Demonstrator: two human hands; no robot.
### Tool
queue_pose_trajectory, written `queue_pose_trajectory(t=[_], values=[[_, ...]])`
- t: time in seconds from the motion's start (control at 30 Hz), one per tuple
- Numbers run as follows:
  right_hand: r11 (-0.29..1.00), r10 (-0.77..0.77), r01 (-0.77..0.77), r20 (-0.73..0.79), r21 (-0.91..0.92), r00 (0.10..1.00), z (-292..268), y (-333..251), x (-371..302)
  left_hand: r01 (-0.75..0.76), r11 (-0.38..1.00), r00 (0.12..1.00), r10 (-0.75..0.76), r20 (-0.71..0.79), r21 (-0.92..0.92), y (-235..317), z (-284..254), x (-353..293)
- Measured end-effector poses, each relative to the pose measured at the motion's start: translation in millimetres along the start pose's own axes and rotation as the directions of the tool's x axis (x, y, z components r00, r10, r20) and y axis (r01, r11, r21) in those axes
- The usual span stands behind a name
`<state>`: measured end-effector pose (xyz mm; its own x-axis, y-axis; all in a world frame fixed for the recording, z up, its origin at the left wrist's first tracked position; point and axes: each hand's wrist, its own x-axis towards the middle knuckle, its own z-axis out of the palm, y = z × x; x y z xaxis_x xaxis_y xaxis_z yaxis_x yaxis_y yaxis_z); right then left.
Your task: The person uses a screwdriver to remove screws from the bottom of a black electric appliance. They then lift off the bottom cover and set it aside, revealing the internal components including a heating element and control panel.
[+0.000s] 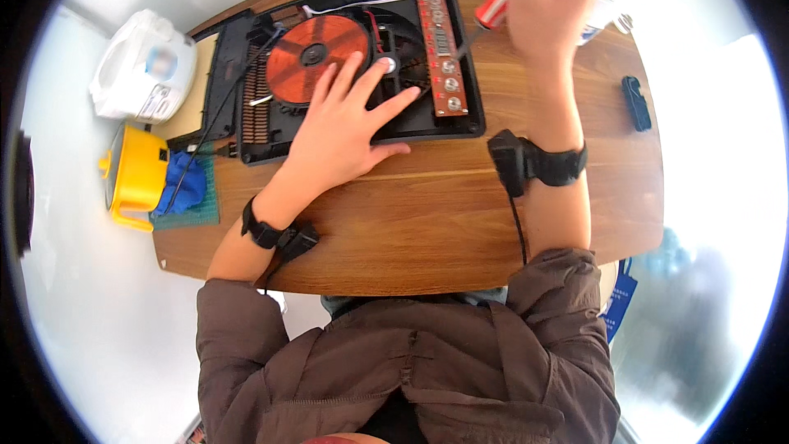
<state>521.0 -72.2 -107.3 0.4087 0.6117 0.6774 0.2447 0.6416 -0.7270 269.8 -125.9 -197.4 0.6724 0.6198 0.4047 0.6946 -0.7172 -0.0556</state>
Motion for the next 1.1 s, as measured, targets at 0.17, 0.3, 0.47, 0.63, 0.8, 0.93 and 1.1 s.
queue_pose_trajectory(t=[0.17, 0.3, 0.47, 0.63, 0.8, 0.93, 1.1], values=[[0.989, -0.143, 0.139, 0.114, 0.041, 0.983, 3.1, 12.2, -11.5, 0.002, 0.999, 0.999, 0.0, 0.035, -0.045, 0.6, 1.4, 1.8], [0.923, -0.376, 0.385, 0.192, -0.007, 0.906, -4.9, 22.3, -10.4, -0.01, 0.999, 1.0, 0.011, 0.015, -0.048, 0.7, 5.5, 6.0], [0.93, -0.351, 0.366, 0.204, -0.038, 0.914, -3.2, 9.4, -14.8, 0.019, 0.998, 1.0, -0.018, 0.01, -0.059, 1.0, 3.6, 3.6], [0.894, -0.403, 0.439, 0.274, -0.085, 0.873, -6.9, -1.8, -16.7, 0.016, 0.998, 1.0, -0.016, 0.006, -0.054, -0.7, 4.3, 2.7], [0.936, -0.339, 0.352, 0.306, 0.016, 0.889, -7.4, -2.9, -18.6, 0.012, 0.999, 1.0, -0.012, 0.012, -0.038, 0.9, 3.1, 2.9], [0.91, -0.387, 0.413, 0.286, -0.035, 0.877, -10.5, -6.8, -15.9, 0.011, 0.999, 1.0, -0.011, 0.014, -0.04, 1.8, 1.9, 2.9], [0.916, -0.381, 0.4, 0.252, -0.026, 0.89, -13.5, -8.3, -13.3, 0.003, 1.0, 1.0, -0.003, 0.007, -0.029, 1.3, 1.5, 2.7]])
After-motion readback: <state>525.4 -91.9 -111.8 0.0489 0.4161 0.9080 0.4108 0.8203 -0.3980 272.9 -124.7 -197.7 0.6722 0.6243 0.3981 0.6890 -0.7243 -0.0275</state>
